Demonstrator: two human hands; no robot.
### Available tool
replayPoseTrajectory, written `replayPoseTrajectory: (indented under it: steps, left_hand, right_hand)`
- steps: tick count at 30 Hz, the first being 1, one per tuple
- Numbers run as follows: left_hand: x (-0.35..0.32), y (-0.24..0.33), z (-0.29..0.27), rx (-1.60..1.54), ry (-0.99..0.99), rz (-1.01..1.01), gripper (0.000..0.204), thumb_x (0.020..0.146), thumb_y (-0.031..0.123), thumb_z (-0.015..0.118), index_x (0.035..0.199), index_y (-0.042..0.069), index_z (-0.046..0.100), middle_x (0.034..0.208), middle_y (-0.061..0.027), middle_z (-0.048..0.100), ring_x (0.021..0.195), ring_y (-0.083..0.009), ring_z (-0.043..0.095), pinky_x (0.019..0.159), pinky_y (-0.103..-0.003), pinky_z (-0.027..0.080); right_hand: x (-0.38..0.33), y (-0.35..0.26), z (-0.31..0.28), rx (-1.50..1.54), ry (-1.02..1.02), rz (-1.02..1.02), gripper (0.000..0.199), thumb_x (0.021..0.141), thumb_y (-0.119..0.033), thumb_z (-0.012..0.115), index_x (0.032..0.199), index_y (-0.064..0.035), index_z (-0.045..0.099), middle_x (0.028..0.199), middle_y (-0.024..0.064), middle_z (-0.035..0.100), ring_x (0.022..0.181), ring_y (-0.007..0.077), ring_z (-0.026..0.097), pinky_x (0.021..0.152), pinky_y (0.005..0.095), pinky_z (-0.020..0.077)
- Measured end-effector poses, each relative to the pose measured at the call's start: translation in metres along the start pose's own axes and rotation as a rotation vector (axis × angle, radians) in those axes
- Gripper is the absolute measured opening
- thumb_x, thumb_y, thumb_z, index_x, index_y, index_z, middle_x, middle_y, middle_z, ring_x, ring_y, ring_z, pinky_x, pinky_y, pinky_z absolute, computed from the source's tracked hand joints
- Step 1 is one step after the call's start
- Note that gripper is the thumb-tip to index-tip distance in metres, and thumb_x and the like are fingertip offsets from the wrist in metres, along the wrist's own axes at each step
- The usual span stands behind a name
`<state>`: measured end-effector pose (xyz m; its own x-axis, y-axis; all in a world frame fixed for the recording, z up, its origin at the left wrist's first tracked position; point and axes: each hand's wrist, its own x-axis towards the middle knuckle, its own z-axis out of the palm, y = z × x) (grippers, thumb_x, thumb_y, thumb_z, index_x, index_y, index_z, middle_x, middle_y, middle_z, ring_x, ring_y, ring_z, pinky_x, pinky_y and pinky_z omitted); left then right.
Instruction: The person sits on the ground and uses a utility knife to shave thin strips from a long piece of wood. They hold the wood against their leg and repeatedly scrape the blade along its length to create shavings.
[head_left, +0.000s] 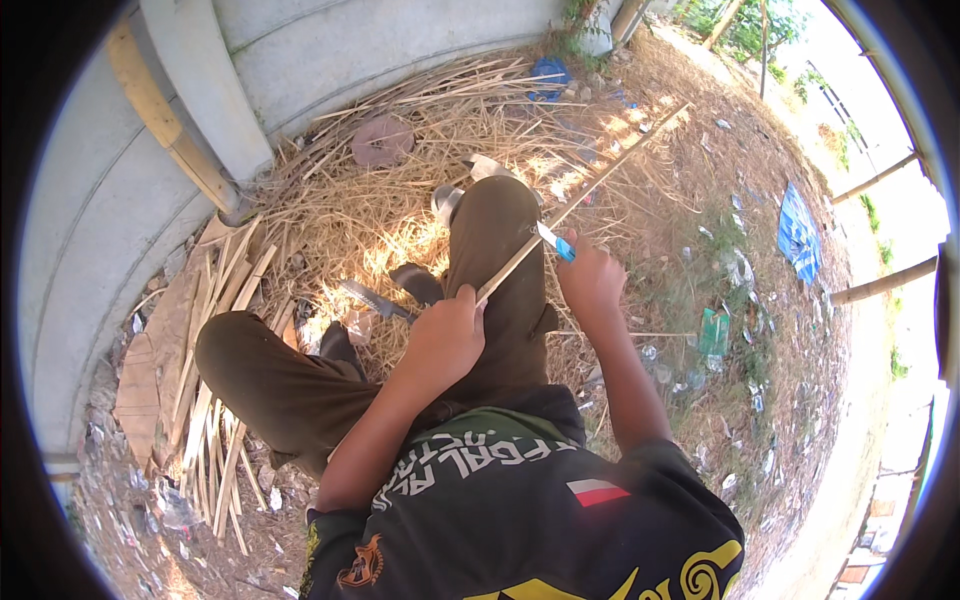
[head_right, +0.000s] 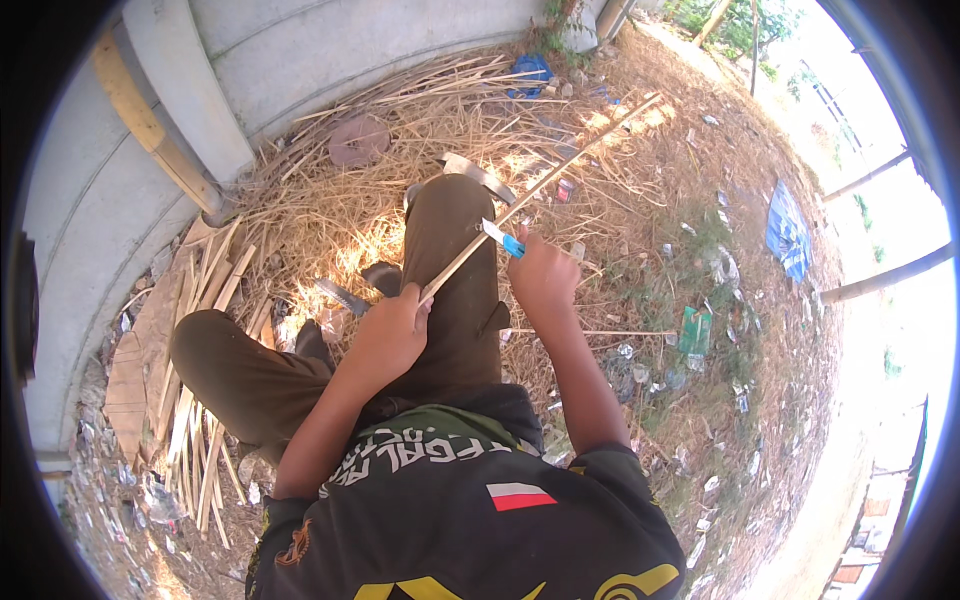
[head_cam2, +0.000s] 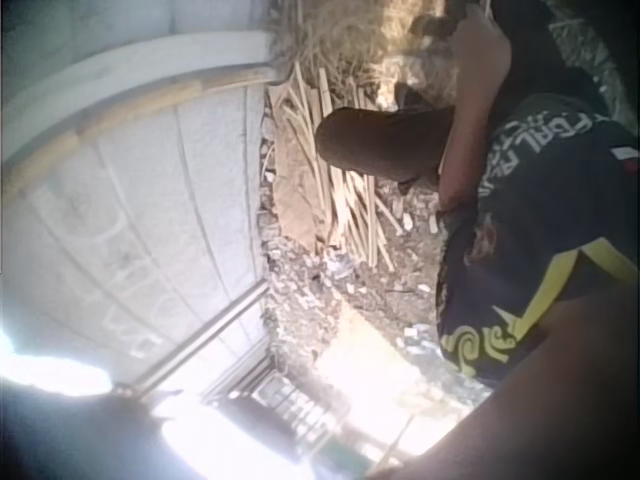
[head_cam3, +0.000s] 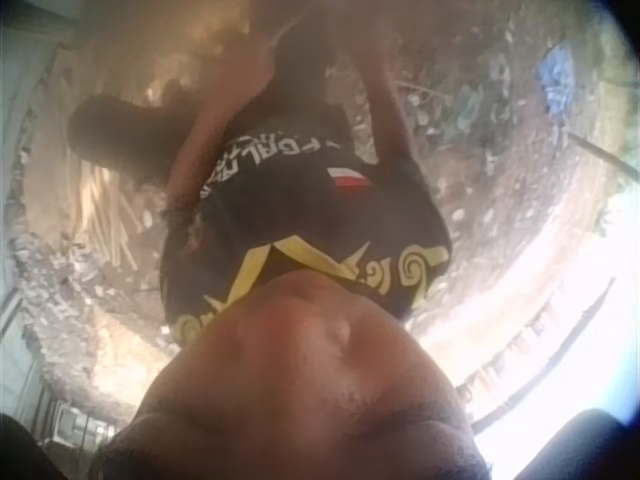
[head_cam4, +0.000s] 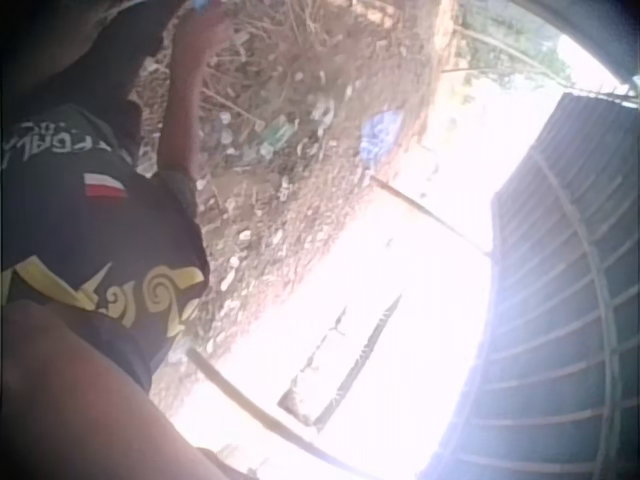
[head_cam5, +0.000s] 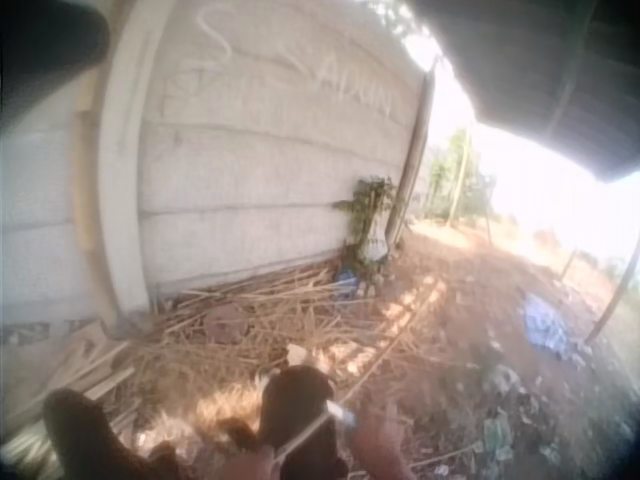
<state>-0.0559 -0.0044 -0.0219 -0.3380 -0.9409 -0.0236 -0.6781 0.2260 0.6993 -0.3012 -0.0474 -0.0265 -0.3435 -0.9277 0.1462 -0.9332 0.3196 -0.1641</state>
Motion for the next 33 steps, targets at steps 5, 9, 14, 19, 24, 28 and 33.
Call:
replayPoseTrajectory:
  steps: [5,9,14,19,24,28,33]
  left_hand:
    - [0.001,0.001,0.001,-0.008,0.001,-0.004,0.026,0.108,0.024,0.055,0.099,0.0,0.056,0.079,-0.029,0.067,0.08,-0.0525,0.066,0.072,-0.062,0.049]
    - [0.003,0.003,-0.001,-0.025,-0.004,-0.006,0.027,0.109,0.025,0.054,0.098,0.0,0.055,0.08,-0.0288,0.067,0.081,-0.0528,0.066,0.073,-0.062,0.049]
    - [0.003,0.002,-0.003,-0.026,-0.008,-0.016,0.028,0.109,0.025,0.054,0.098,-0.001,0.056,0.082,-0.0297,0.067,0.084,-0.0532,0.066,0.074,-0.062,0.049]
    - [0.002,0.003,-0.003,-0.025,-0.011,-0.015,0.028,0.109,0.026,0.053,0.101,0.0,0.057,0.083,-0.0302,0.068,0.084,-0.0538,0.066,0.075,-0.063,0.049]
    - [0.002,0.004,-0.005,-0.022,-0.017,-0.025,0.028,0.109,0.026,0.053,0.101,0.0,0.057,0.084,-0.0301,0.068,0.086,-0.0535,0.066,0.076,-0.063,0.05]
    - [0.002,0.003,-0.004,-0.029,-0.009,-0.003,0.029,0.11,0.027,0.053,0.1,0.0,0.057,0.085,-0.0303,0.068,0.087,-0.0532,0.066,0.076,-0.062,0.05]
    - [0.004,-0.001,0.001,-0.007,-0.006,-0.009,0.029,0.11,0.027,0.052,0.101,-0.001,0.056,0.084,-0.0302,0.068,0.085,-0.053,0.066,0.075,-0.063,0.049]
  right_hand:
    - [0.019,0.016,0.003,-0.001,0.054,0.015,0.026,0.104,-0.028,0.057,0.097,-0.0075,0.072,0.08,0.0214,0.073,0.079,0.0433,0.075,0.072,0.0568,0.0572]
    - [0.034,0.02,-0.002,-0.026,0.045,0.04,0.028,0.105,-0.028,0.055,0.097,-0.0067,0.071,0.081,0.0214,0.074,0.08,0.0438,0.075,0.074,0.0565,0.0571]
    - [0.041,0.019,0.004,-0.049,0.128,0.006,0.034,0.11,-0.029,0.05,0.092,-0.0069,0.069,0.073,0.018,0.073,0.068,0.0407,0.074,0.064,0.054,0.0553]
    - [0.048,0.023,0.011,-0.043,0.132,0.026,0.04,0.112,-0.031,0.044,0.091,-0.007,0.069,0.075,0.0193,0.074,0.07,0.0412,0.075,0.066,0.0549,0.0554]
    - [0.051,0.023,0.009,-0.03,0.137,0.014,0.04,0.112,-0.03,0.043,0.095,-0.0068,0.07,0.079,0.0203,0.075,0.077,0.0423,0.076,0.069,0.055,0.0566]
    - [0.051,0.02,0.004,-0.019,0.122,0.044,0.04,0.112,-0.03,0.042,0.1,-0.007,0.072,0.082,0.0217,0.075,0.081,0.0435,0.076,0.074,0.0557,0.0568]
    - [0.081,0.032,0.012,0.007,0.147,0.11,0.033,0.108,-0.028,0.048,0.107,-0.0091,0.075,0.09,0.0195,0.078,0.088,0.0415,0.077,0.076,0.054,0.0584]
